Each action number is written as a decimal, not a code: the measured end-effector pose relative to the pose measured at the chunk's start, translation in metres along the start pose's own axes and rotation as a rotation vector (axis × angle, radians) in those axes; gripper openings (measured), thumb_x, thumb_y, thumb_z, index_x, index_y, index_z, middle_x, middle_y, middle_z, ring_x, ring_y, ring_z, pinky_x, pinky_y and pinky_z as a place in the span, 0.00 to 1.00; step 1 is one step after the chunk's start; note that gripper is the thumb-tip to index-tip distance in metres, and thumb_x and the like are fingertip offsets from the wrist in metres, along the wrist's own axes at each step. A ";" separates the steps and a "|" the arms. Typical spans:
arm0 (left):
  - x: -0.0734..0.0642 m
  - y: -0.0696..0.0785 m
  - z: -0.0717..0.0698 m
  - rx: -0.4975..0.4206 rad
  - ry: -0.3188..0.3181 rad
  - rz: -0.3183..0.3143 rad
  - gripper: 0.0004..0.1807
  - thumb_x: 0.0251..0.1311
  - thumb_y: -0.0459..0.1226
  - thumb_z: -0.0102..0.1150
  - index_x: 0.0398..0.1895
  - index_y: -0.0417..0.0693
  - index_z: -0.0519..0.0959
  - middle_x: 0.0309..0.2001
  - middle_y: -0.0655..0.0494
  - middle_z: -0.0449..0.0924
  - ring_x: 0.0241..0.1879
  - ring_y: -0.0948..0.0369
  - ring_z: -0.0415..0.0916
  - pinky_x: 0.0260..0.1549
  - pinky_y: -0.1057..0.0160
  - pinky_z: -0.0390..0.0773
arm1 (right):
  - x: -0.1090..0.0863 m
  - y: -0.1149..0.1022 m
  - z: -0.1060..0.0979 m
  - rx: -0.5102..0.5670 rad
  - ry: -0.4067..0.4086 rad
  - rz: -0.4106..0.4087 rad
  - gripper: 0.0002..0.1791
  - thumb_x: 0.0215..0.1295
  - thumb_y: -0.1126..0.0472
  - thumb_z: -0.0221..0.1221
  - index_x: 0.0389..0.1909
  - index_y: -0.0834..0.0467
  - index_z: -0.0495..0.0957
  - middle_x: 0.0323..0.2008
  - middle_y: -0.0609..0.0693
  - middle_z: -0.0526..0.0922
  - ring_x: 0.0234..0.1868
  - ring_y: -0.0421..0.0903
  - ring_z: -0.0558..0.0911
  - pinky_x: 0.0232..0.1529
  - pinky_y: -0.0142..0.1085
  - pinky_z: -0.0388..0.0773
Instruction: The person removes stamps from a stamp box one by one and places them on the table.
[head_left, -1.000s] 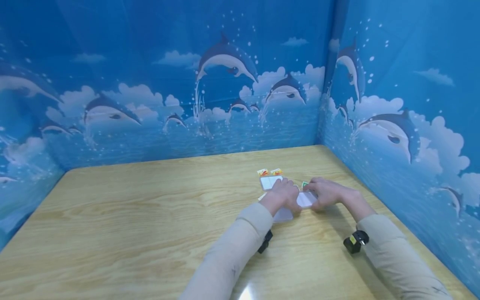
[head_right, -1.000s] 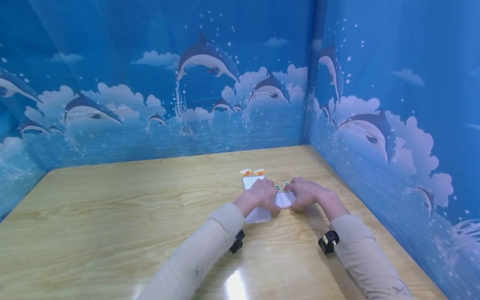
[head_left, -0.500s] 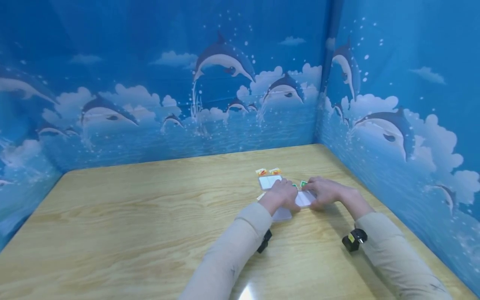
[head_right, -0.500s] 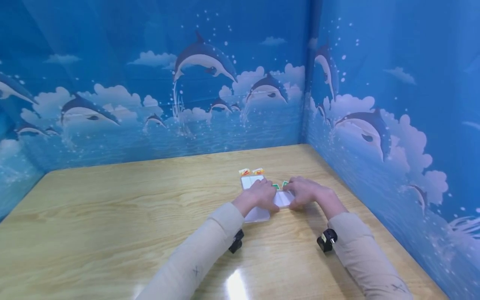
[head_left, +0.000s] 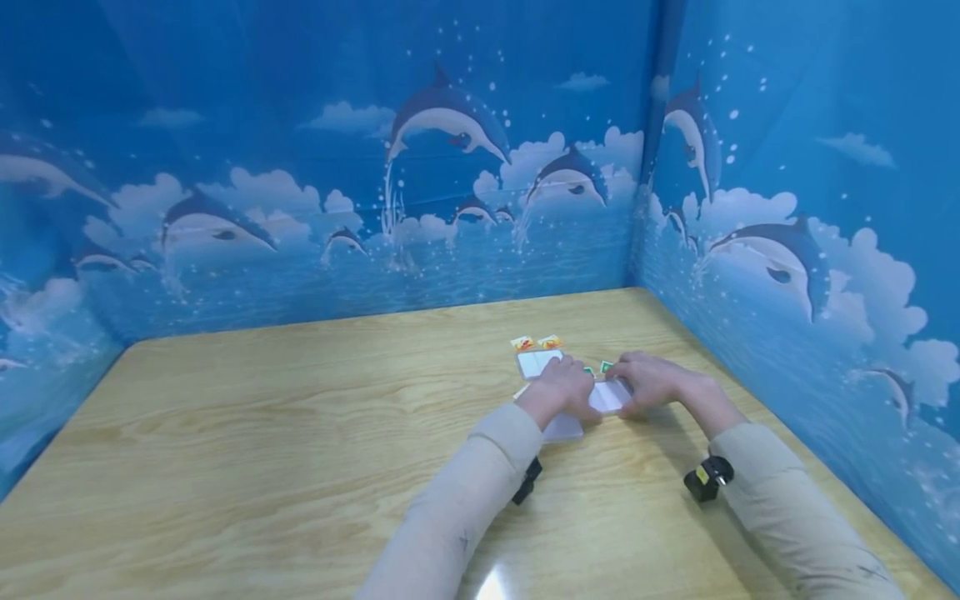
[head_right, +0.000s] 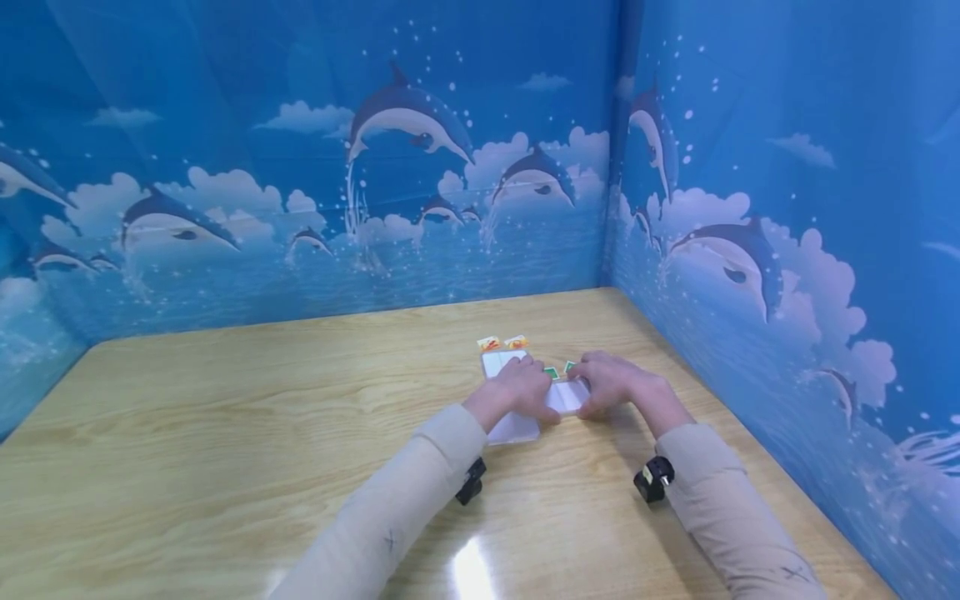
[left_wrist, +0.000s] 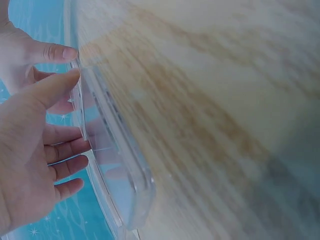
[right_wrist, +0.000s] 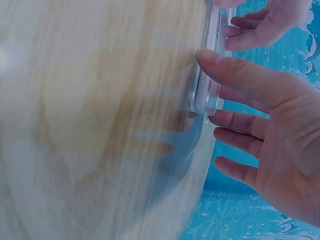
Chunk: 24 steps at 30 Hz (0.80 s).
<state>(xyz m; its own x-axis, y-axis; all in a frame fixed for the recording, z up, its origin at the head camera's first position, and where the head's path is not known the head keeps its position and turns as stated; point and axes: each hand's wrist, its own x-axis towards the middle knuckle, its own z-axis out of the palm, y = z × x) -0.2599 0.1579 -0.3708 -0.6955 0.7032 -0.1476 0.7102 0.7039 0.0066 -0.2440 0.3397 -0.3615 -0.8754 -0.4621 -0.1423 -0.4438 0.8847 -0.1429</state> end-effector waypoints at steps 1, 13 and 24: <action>0.000 0.000 0.000 -0.005 0.000 0.002 0.25 0.52 0.59 0.57 0.45 0.54 0.78 0.43 0.59 0.74 0.44 0.62 0.64 0.50 0.63 0.62 | 0.000 0.000 0.000 -0.001 0.000 -0.004 0.32 0.41 0.51 0.71 0.49 0.61 0.76 0.40 0.54 0.75 0.37 0.47 0.72 0.38 0.42 0.72; -0.004 -0.014 -0.001 0.028 0.040 -0.017 0.29 0.54 0.63 0.52 0.48 0.54 0.77 0.47 0.59 0.74 0.47 0.62 0.65 0.52 0.63 0.63 | 0.010 -0.003 -0.003 -0.010 -0.006 -0.024 0.39 0.41 0.50 0.70 0.54 0.66 0.72 0.44 0.59 0.75 0.42 0.52 0.74 0.43 0.47 0.72; -0.019 -0.048 -0.022 0.064 0.319 -0.035 0.19 0.64 0.54 0.46 0.37 0.52 0.79 0.35 0.59 0.78 0.40 0.61 0.73 0.46 0.59 0.71 | 0.013 -0.013 -0.026 -0.020 0.224 -0.032 0.24 0.61 0.51 0.59 0.47 0.68 0.77 0.41 0.59 0.79 0.43 0.57 0.77 0.44 0.50 0.73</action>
